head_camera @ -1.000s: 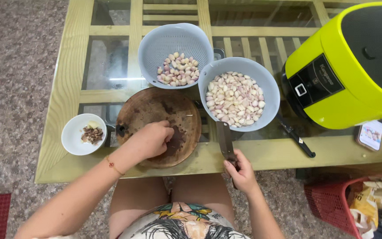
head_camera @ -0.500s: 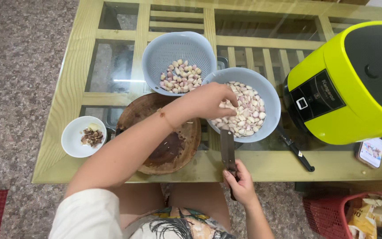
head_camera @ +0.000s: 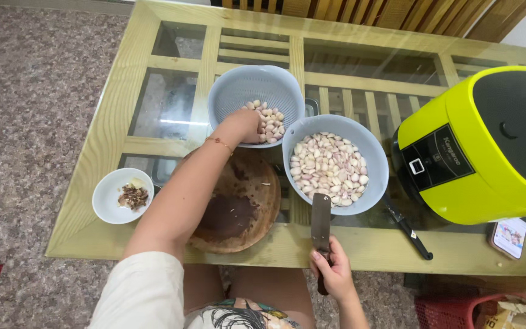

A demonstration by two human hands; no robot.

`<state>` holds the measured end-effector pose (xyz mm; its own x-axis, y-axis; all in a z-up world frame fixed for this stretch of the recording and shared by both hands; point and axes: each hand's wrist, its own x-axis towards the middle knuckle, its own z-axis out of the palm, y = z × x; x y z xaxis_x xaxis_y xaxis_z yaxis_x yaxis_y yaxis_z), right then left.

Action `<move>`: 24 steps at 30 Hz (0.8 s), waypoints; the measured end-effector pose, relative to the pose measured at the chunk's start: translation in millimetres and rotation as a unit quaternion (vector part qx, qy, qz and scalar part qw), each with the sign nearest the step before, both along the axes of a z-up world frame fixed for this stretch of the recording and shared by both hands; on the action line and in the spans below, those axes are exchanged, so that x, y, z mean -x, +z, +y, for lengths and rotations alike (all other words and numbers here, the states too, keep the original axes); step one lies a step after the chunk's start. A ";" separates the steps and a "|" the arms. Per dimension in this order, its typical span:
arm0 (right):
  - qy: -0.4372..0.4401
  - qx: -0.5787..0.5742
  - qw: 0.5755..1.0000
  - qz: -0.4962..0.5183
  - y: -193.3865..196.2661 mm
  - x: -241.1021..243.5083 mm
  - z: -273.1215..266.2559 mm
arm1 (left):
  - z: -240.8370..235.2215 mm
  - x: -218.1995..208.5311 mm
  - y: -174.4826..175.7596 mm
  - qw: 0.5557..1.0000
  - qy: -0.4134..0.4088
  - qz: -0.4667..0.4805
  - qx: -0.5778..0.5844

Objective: The person sits on the floor and uses a knife to peel and chop garlic cloves on a wooden cutting board. They transfer the chopped pieces into a small white bowl and place the remaining cloves into a blue colander.

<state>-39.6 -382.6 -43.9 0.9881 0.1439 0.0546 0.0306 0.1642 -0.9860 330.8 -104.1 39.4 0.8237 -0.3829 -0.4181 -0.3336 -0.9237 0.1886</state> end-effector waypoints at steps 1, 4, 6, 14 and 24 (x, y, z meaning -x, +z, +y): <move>0.001 0.002 1.000 -0.002 0.8 -0.1 0.6 | -1.7 3.8 10.1 1.000 0.001 -0.002 0.002; -0.009 -0.005 1.000 -0.004 3.2 -1.1 2.0 | -9.0 11.0 34.0 0.999 0.033 0.040 0.010; -0.010 -0.002 1.000 -0.004 3.2 -0.6 2.7 | -16.3 11.3 37.4 0.992 0.088 -0.010 0.088; -0.014 -0.010 1.000 0.007 -0.6 -2.2 0.9 | -33.3 -1.4 23.8 0.997 0.040 -0.045 0.052; -0.030 0.028 0.999 0.014 6.7 -2.8 4.3 | -18.7 17.1 45.5 0.989 0.077 0.002 0.126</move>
<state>-36.8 -378.3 -37.3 0.9960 0.0871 0.0203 0.0109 0.1069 -0.9942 313.7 -122.8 84.9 0.8791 -0.3452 -0.3287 -0.1914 -0.8872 0.4199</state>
